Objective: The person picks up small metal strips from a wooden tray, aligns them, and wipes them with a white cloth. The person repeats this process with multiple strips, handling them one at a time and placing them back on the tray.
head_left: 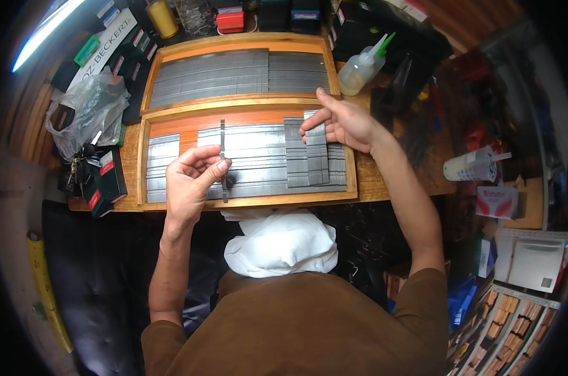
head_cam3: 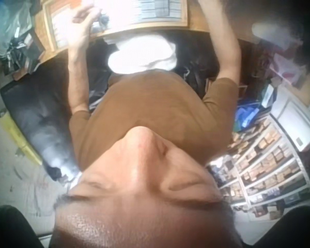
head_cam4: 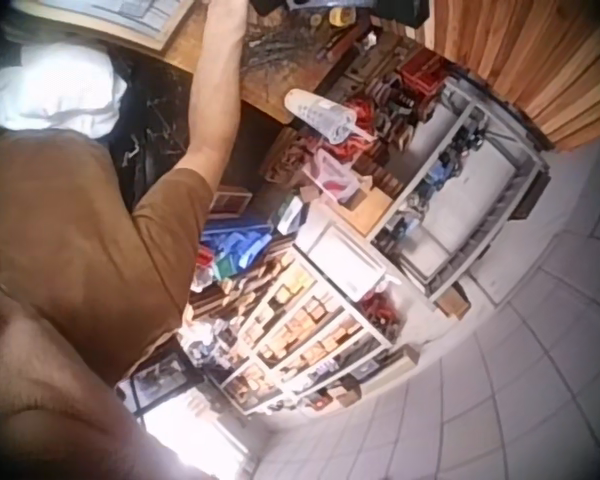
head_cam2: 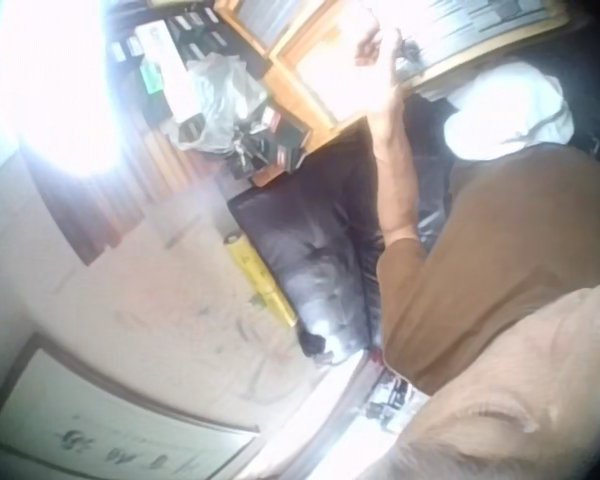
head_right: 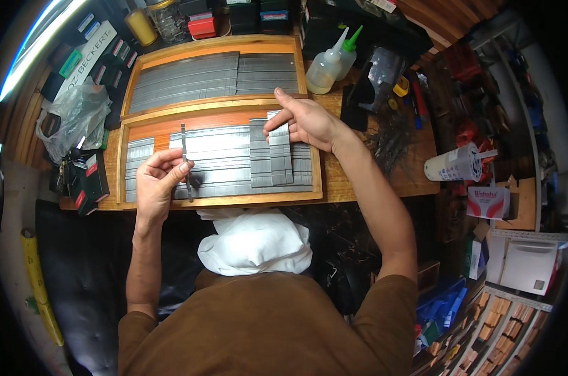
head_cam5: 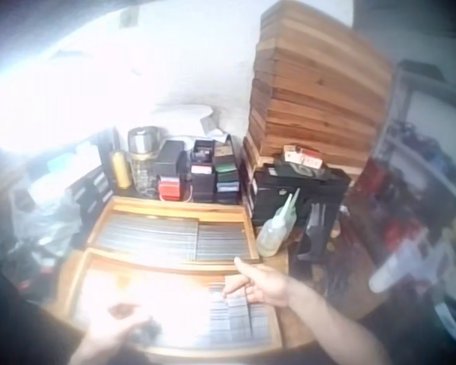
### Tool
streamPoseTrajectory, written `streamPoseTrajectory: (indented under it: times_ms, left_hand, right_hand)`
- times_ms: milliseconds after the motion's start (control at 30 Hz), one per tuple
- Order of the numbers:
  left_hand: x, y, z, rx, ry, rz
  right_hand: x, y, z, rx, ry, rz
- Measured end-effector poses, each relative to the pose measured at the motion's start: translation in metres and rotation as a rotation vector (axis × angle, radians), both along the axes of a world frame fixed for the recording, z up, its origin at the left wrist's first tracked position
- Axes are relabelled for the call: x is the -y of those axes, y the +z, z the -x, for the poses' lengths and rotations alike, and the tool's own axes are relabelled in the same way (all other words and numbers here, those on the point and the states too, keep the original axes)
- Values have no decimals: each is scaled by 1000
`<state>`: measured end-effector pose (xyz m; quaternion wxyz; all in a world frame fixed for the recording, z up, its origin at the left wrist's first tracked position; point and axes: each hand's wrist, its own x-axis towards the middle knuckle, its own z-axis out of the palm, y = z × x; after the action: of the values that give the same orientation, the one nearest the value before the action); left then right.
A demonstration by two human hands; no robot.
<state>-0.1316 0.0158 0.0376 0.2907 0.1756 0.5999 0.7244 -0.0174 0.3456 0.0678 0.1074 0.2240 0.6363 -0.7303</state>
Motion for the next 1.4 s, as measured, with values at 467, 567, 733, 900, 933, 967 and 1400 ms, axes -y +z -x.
streamPoseTrajectory:
  times_ms: [467,567,733,900,933,967,1400]
  left_hand:
    - [2,-5,3,36,4,-80]
    - [0,-2,6,61,10,-64]
    - [-22,7,0,98,-21,2]
    - [-74,16,-13,158,-88,67]
    - [-83,17,-15,136,-98,78]
    - [-92,18,-19,129,-115,87]
    - [-109,1,-31,-59,-116,199]
  right_hand:
    - [10,-4,-11,-87,52,-403]
    - [22,13,-19,-106,3,-622]
    - [35,38,-32,-137,-134,-904]
    - [40,34,-17,-234,-95,-542]
    - [42,30,-10,-225,-100,-515]
    - [43,26,-4,-211,-108,-492]
    - [37,-5,13,-99,-125,-336]
